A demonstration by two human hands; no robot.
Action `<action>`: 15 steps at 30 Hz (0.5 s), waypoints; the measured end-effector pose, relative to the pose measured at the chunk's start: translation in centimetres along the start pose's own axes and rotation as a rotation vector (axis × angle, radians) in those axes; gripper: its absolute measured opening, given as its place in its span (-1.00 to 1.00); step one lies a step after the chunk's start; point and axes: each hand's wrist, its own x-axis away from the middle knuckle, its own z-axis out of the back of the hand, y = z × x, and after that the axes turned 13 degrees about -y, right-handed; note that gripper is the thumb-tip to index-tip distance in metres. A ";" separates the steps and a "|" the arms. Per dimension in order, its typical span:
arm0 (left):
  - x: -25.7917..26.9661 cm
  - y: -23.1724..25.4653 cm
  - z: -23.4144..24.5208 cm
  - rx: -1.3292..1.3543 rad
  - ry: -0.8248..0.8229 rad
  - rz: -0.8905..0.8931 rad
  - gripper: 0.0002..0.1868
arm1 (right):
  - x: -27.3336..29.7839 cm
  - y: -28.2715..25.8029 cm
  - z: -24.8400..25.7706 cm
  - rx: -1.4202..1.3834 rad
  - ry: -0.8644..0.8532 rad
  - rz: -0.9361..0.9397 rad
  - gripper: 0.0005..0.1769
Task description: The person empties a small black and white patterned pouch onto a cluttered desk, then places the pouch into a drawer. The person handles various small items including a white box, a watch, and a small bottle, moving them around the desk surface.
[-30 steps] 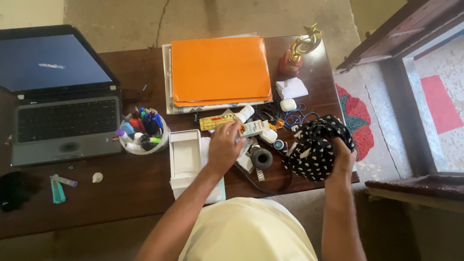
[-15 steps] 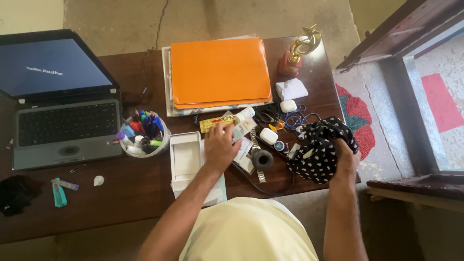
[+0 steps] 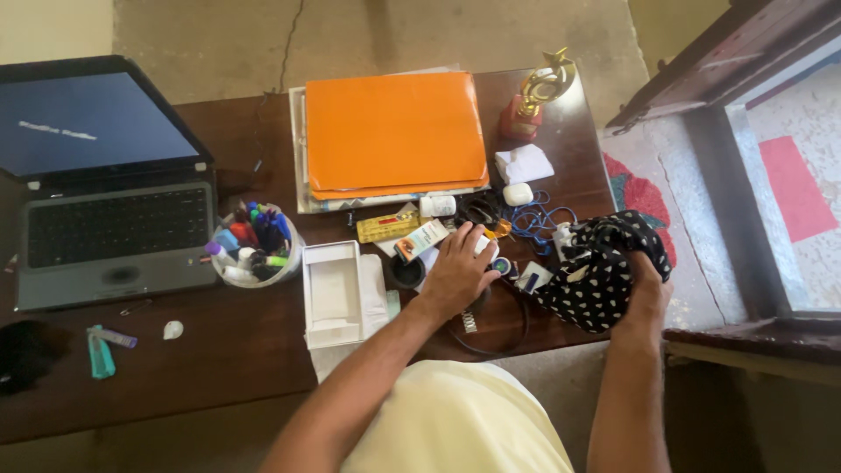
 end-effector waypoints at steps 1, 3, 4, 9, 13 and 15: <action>-0.5 0.2 -0.4 -0.022 -0.016 -0.001 -0.45 | 0.3 -0.2 0.1 0.037 0.004 0.007 -0.56; -1.6 0.4 -1.3 -0.065 -0.048 -0.002 -0.46 | 0.9 -0.6 0.4 0.073 0.013 0.023 -0.56; -2.0 0.5 -1.6 -0.092 -0.059 -0.018 -0.47 | 1.2 -0.7 0.5 0.072 0.018 0.032 -0.57; -2.8 0.6 -1.6 -0.125 -0.246 -0.042 -0.65 | 1.3 0.0 1.1 -0.090 -0.011 0.020 -0.63; -2.4 1.2 -0.4 0.066 -0.093 -0.103 -0.71 | 0.7 1.3 1.7 -0.104 -0.003 0.036 -0.63; -1.7 1.8 0.7 0.258 -0.064 -0.065 -0.72 | 0.5 1.7 1.6 -0.094 0.008 0.017 -0.63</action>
